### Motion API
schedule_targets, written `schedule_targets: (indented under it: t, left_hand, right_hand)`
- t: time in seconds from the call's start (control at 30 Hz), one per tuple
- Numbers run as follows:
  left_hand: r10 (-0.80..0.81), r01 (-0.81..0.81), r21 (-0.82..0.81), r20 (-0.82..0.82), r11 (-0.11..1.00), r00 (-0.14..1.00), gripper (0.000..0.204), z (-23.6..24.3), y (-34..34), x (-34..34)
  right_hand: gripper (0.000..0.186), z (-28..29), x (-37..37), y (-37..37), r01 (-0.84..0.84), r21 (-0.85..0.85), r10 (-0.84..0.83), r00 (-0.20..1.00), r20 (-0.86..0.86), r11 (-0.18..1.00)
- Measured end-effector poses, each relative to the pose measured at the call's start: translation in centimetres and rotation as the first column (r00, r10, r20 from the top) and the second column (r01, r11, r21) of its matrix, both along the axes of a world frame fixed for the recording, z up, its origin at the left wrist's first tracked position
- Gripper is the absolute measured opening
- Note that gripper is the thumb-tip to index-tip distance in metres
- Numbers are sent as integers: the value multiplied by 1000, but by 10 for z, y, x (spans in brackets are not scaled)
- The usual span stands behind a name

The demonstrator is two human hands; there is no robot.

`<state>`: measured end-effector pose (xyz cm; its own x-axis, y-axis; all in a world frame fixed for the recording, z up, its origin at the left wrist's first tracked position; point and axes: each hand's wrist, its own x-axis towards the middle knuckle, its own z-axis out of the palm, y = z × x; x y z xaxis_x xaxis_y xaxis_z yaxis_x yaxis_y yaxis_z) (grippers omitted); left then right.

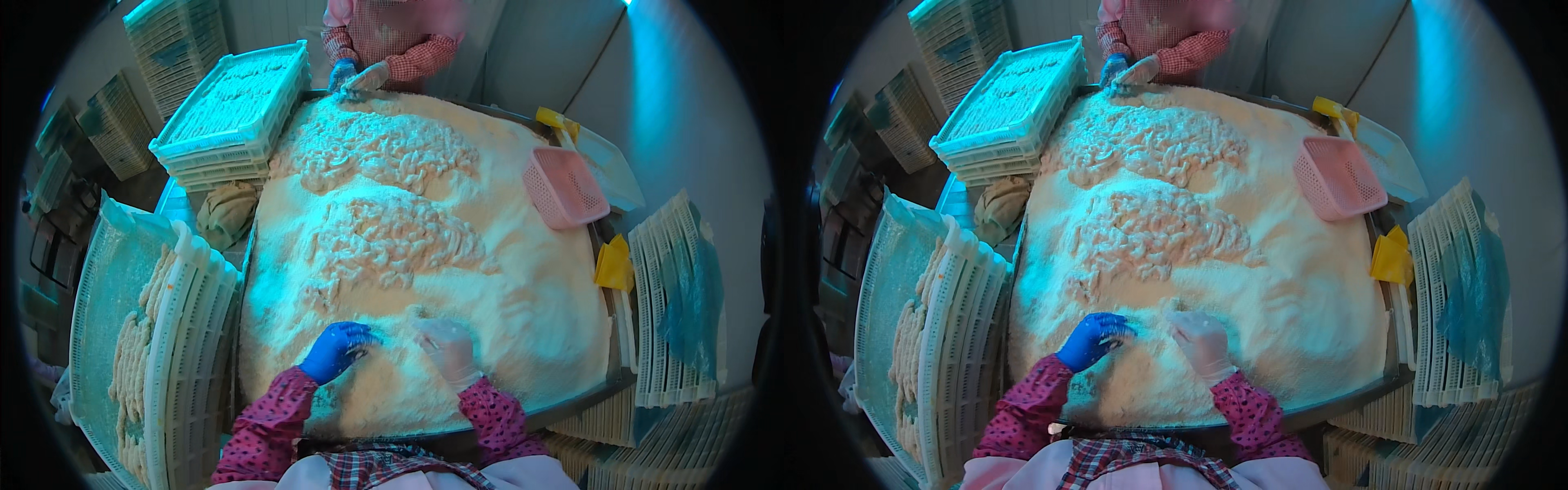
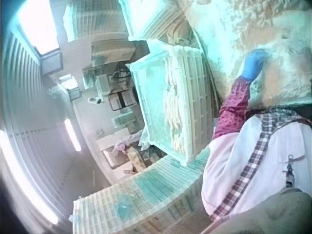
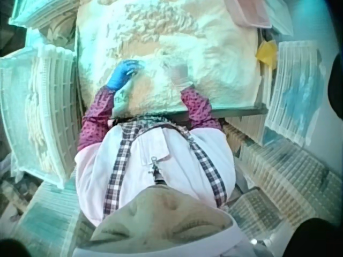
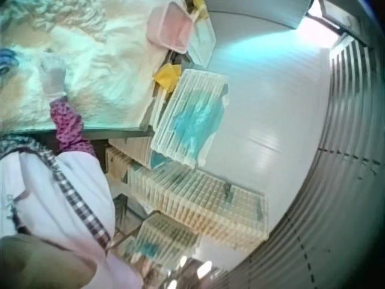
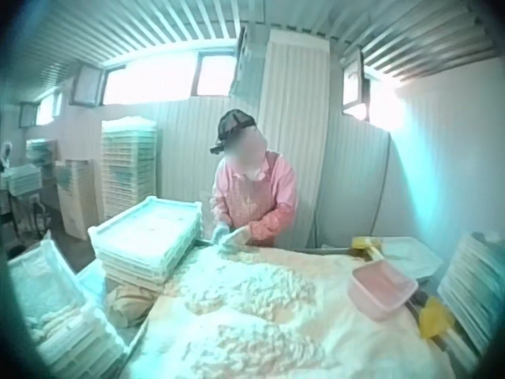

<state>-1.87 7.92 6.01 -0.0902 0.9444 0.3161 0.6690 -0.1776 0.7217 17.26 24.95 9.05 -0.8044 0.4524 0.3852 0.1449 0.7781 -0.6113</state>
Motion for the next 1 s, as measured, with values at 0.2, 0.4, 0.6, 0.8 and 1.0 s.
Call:
schedule_targets:
  t: [0.2,0.4,0.6,0.8,1.0]
  left_hand:
    - [498,-433,-312,170,846,851,34,-22,-52,1]
    - [567,-485,-293,428,824,704,33,-36,-15,48]
    - [4,-342,-164,906,925,-424,46,14,7,66]
    - [-95,-49,82,798,995,-596,57,36,4,86]
    - [-116,-189,103,991,977,-60,62,-23,14,96]
  right_hand:
    - [33,-24,12,-10,-58,176,21,978,206,983]
    - [29,-19,-11,-28,154,-669,-43,983,180,727]
    - [25,0,-22,-91,-42,-180,24,995,-102,983]
    - [48,18,-34,-85,111,-52,-121,955,-272,992]
    - [48,26,-43,-105,-203,-52,186,956,-227,978]
